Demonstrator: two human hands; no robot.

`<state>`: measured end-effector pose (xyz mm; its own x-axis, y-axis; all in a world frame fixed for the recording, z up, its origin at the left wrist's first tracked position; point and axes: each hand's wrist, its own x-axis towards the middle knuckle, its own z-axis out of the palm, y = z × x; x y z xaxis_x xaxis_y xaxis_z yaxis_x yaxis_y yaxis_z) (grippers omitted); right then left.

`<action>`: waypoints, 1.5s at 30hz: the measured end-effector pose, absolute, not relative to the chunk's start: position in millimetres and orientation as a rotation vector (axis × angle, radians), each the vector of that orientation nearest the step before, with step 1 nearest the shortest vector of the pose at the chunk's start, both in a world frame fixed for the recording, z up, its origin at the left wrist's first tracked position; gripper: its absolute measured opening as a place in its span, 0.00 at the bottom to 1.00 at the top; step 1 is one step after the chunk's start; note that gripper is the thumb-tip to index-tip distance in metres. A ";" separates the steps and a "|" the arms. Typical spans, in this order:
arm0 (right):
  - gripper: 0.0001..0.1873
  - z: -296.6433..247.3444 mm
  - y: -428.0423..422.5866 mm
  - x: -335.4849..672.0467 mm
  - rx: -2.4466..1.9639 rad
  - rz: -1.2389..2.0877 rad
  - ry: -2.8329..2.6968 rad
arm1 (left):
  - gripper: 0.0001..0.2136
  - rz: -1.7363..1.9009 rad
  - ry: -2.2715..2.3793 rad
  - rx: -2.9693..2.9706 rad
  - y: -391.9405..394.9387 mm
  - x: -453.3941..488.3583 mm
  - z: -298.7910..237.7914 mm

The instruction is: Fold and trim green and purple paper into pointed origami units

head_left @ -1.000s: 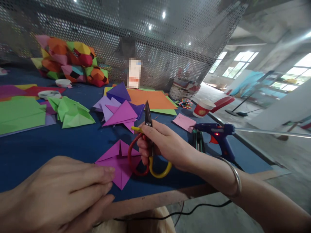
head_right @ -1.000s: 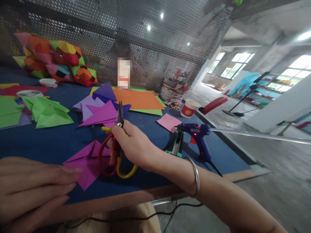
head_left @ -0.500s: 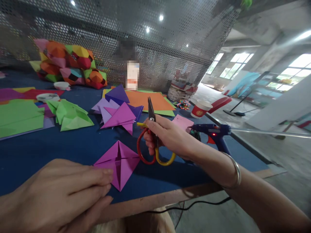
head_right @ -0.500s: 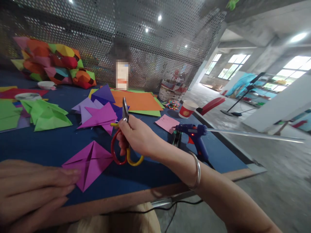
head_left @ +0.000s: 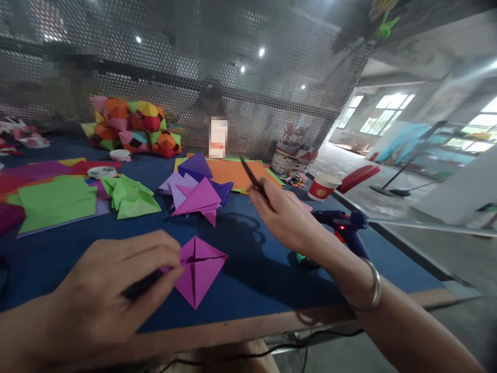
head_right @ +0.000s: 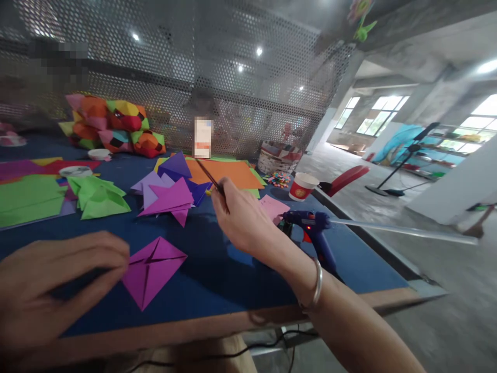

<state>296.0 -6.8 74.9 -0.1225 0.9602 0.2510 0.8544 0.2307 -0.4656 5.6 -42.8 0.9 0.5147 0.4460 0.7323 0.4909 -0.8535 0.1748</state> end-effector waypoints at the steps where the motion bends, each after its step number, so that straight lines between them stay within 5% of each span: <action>1: 0.09 77.6 -6.1 296.6 -1.765 0.144 -2.074 | 0.09 -1.260 -0.868 -2.692 -38.1 5.2 3.4; 4: 0.11 79.7 -2.7 296.8 -2.007 -0.018 -2.210 | 0.10 -1.146 -0.972 -2.758 -23.8 2.0 4.5; 9: 0.16 68.8 1.9 295.8 -2.054 -0.047 -2.284 | 0.26 -0.729 -1.116 -3.025 -7.8 -4.5 1.3; 17: 0.16 60.9 -10.4 285.0 -1.775 -0.145 -2.337 | 0.20 -0.663 -1.109 -3.118 4.9 10.4 13.5; 24: 0.06 40.7 -9.7 281.4 -1.306 0.564 -2.095 | 0.17 -0.611 -1.033 -2.974 16.7 31.7 15.2; 29: 0.17 36.3 4.4 283.5 -1.265 0.869 -1.852 | 0.15 -0.734 -1.111 -2.768 36.0 44.0 41.0; 34: 0.17 34.4 8.0 279.5 -1.126 1.324 -1.700 | 0.14 -0.971 -1.150 -2.582 50.4 58.2 55.1; 39: 0.22 28.0 6.0 274.0 -1.045 1.476 -1.618 | 0.14 -1.199 -1.070 -2.609 45.2 64.1 42.6; 45: 0.16 23.5 11.2 275.2 -1.029 1.510 -1.551 | 0.14 -1.406 -1.198 -2.719 52.6 46.8 44.2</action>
